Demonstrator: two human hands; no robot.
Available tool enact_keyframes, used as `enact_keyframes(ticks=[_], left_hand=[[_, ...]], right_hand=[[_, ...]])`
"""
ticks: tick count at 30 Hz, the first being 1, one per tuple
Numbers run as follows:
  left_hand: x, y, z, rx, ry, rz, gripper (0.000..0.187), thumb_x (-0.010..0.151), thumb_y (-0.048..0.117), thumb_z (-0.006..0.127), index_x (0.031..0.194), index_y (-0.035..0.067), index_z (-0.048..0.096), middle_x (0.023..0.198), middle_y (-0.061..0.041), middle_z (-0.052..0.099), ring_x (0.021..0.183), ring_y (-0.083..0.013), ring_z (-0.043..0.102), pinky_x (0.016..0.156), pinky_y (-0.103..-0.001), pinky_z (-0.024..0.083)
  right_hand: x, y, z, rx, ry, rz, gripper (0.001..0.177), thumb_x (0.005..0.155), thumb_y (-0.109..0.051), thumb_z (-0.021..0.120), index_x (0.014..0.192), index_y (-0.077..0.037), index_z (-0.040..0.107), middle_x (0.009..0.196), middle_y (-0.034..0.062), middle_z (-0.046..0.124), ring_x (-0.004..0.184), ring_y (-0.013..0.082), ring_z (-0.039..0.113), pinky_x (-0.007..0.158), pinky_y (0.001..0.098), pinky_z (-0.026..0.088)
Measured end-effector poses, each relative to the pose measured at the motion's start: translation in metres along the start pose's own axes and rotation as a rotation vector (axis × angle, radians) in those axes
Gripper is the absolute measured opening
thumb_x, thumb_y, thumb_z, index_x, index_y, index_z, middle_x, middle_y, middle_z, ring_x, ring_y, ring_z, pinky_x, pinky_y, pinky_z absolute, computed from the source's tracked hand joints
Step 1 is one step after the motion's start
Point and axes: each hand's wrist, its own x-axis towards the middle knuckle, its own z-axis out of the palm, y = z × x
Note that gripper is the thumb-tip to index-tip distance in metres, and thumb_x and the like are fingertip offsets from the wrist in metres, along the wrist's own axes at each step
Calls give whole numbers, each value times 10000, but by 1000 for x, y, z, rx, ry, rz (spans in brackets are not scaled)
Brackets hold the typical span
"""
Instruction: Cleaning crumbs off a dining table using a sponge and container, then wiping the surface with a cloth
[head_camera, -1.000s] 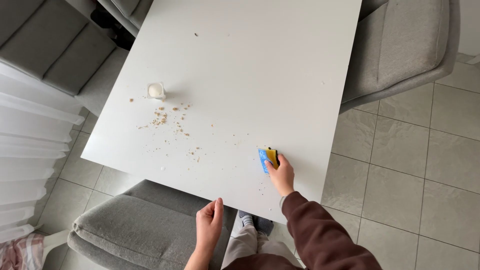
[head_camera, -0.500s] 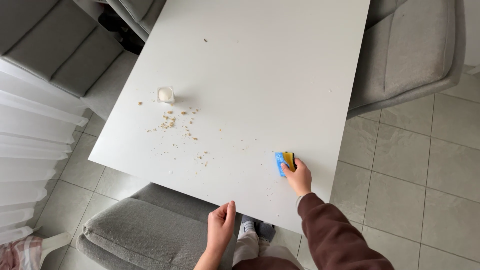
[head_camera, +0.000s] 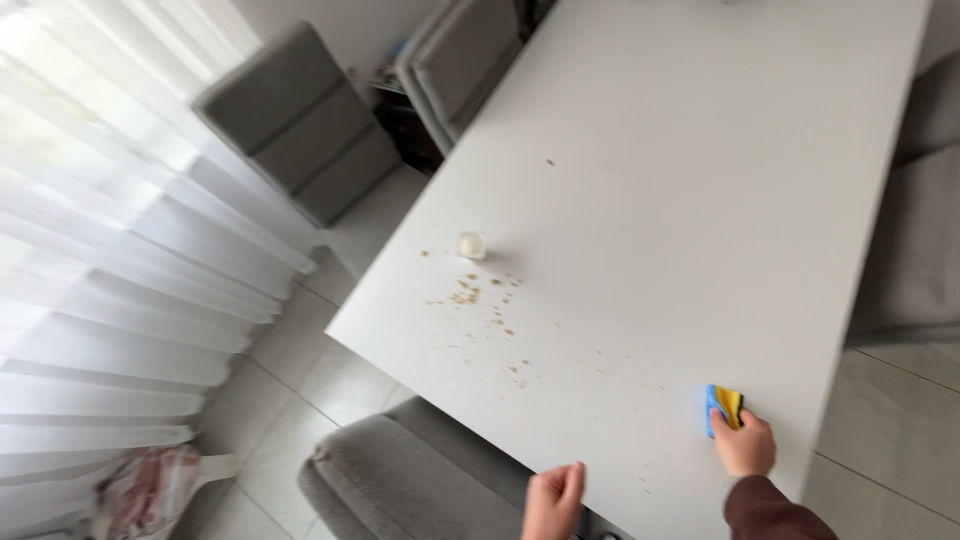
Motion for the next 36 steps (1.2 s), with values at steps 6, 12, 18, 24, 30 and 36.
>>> enact_keyframes(ticks=[6, 12, 18, 24, 30, 36], left_hand=[[2, 14, -7, 21, -10, 6, 600, 1103, 284, 643, 620, 172, 305, 576, 68, 224, 566, -64, 218, 552, -307, 172], [1, 31, -5, -19, 88, -41, 578, 1111, 271, 626, 643, 163, 304, 603, 47, 201, 568, -78, 201, 576, -314, 174], [-12, 43, 55, 3, 145, -35, 553, 1106, 284, 590, 667, 165, 277, 617, 60, 202, 585, -72, 202, 572, -311, 156], [-16, 47, 135, 150, 181, -16, 561, 1080, 312, 597, 653, 174, 261, 611, 76, 225, 602, -72, 226, 556, -327, 187], [-20, 87, 184, 56, 218, -52, 562, 1088, 283, 584, 652, 164, 251, 600, 72, 220, 592, -80, 201, 555, -303, 168], [-32, 51, 206, 43, 341, -59, 542, 1065, 268, 620, 648, 163, 291, 617, 69, 243, 593, -82, 233, 548, -310, 192]], right_hand=[[-2, -45, -52, 377, -275, 30, 485, 885, -351, 798, 1187, 28, 777, 1066, 138, 779, 956, 277, 679, 823, 374, 474], [76, 11, -103, 142, 103, -2, 454, 1002, -298, 790, 775, 74, 661, 859, 189, 599, 632, 323, 587, 508, 496, 433], [148, 58, -48, -188, 72, -98, 561, 896, -587, 679, 1094, -79, 814, 1045, 257, 750, 936, 472, 722, 764, 548, 557], [89, 4, -13, 97, -246, -305, 426, 827, -468, 748, 1014, -86, 778, 1044, 121, 693, 912, 309, 687, 815, 421, 522], [139, -26, -93, 268, -390, -307, 533, 834, -451, 782, 1158, -40, 685, 1136, 132, 695, 1008, 305, 679, 858, 420, 519], [278, -18, -146, -8, -55, -346, 492, 939, -396, 697, 1146, 50, 692, 1247, 220, 592, 1040, 400, 611, 888, 539, 485]])
